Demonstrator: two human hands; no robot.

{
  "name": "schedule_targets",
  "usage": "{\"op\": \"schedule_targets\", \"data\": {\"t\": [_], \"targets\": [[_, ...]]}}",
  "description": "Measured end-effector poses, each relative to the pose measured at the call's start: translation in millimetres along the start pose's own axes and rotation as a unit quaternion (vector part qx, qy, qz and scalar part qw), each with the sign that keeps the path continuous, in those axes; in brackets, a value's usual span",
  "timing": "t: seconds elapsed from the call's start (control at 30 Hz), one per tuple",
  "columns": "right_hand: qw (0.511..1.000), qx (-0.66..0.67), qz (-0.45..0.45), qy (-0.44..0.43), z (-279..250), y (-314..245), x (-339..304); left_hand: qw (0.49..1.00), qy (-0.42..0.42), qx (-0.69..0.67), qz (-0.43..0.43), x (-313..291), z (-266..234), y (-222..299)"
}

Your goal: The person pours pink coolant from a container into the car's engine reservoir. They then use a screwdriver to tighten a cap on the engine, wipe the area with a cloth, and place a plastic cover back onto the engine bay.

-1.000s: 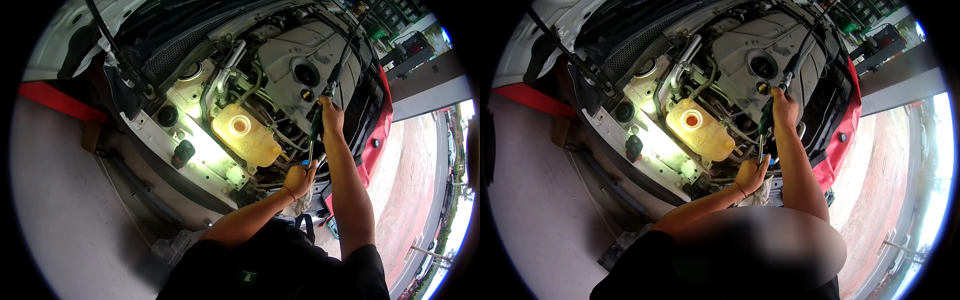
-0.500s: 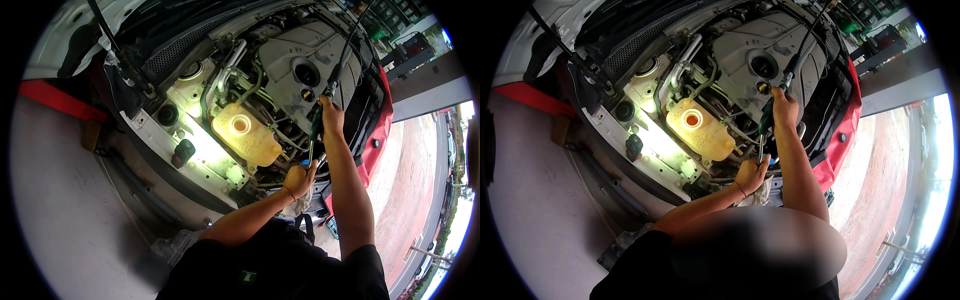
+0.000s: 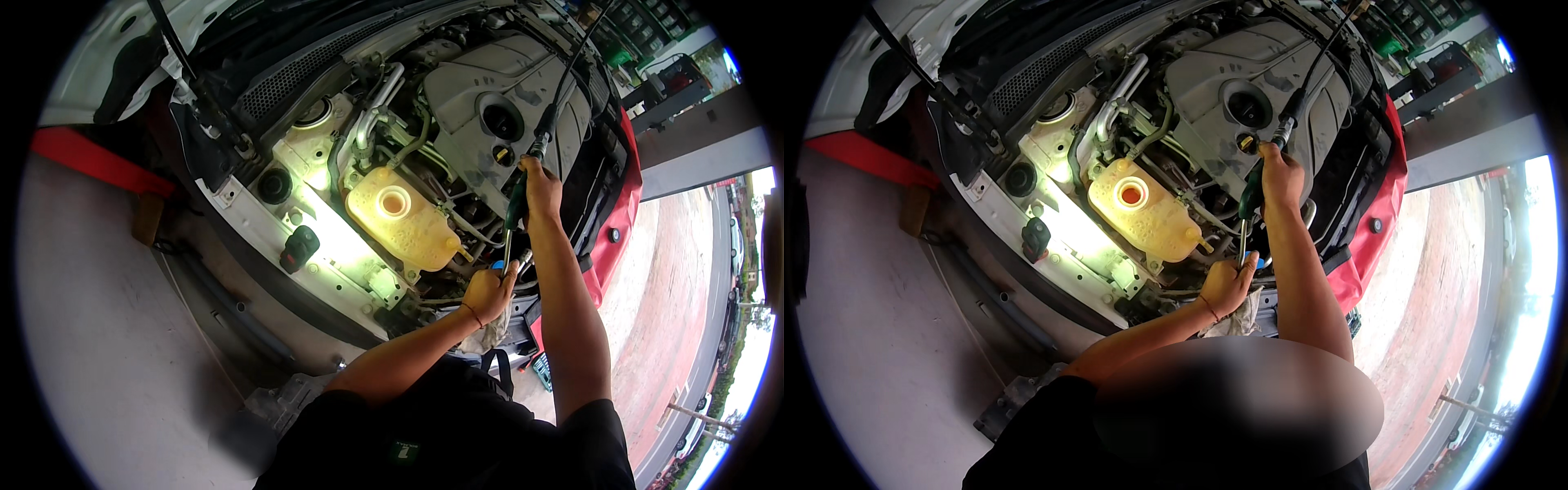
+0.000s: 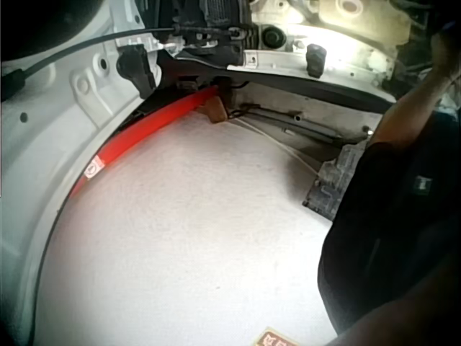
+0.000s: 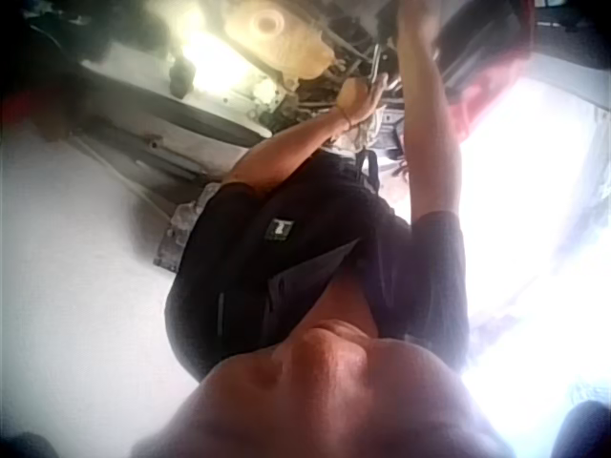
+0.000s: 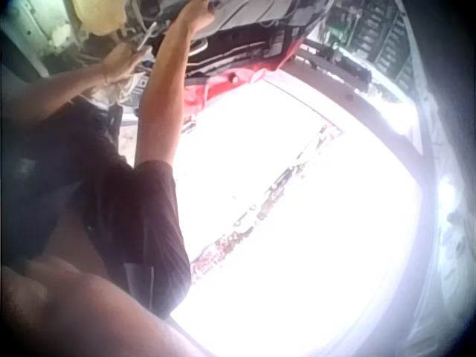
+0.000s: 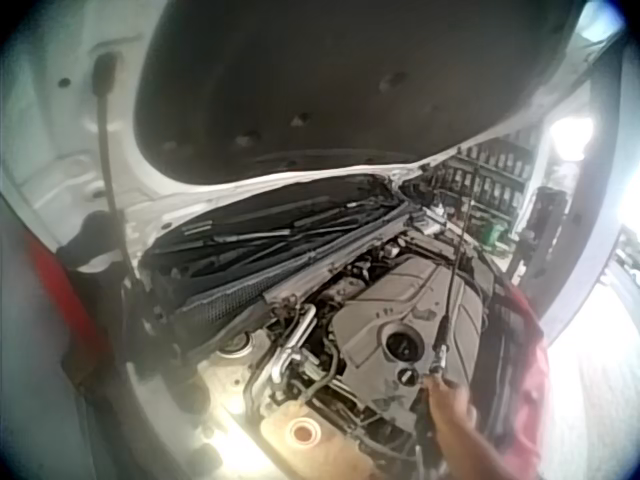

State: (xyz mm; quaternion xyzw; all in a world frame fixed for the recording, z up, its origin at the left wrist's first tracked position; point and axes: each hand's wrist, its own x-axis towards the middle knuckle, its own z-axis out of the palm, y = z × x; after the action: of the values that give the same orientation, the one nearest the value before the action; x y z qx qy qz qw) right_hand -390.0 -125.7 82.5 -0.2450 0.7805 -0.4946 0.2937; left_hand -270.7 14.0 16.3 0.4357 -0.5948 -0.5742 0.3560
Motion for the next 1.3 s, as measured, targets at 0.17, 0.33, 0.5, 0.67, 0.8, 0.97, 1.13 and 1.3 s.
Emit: {"op": "schedule_targets", "data": {"t": [0.17, 0.33, 0.5, 0.67, 0.8, 0.97, 1.13, 1.3], "targets": [[1.000, -0.003, 0.000, 0.005, 2.0, -2.2, -2.5, 1.000, 0.002, -0.008, -0.001, 0.0, 0.0, -1.5], [1.000, 0.003, 0.007, -0.002, 1.8, -6.9, -7.1, 1.000, 0.011, -0.009, 0.007, -0.1, -0.1, -0.9], [1.000, 0.002, 0.007, -0.001, 0.8, -4.4, -4.2, 1.000, 0.013, -0.007, 0.013, -0.1, 1.1, -2.8], [1.000, -0.002, 0.007, 0.000, 0.7, -3.3, -1.5, 0.999, 0.027, -0.005, 0.027, 0.6, 1.4, -1.6], [1.000, -0.003, 0.011, -0.001, 0.0, -2.2, 0.9, 1.000, -0.006, 0.009, -0.007, 1.4, -2.5, 3.9], [1.000, 0.003, 0.014, -0.007, 0.5, -2.4, 0.7, 0.999, 0.023, -0.010, 0.028, 1.8, 1.7, -1.0], [1.000, 0.005, 0.013, -0.006, 0.4, -2.8, 0.1, 1.000, 0.014, -0.009, 0.018, 1.9, 1.1, -0.2], [1.000, 0.018, 0.015, -0.016, 0.3, -2.8, -0.9, 1.000, 0.018, -0.006, 0.024, 1.6, 0.7, -0.6]]}}
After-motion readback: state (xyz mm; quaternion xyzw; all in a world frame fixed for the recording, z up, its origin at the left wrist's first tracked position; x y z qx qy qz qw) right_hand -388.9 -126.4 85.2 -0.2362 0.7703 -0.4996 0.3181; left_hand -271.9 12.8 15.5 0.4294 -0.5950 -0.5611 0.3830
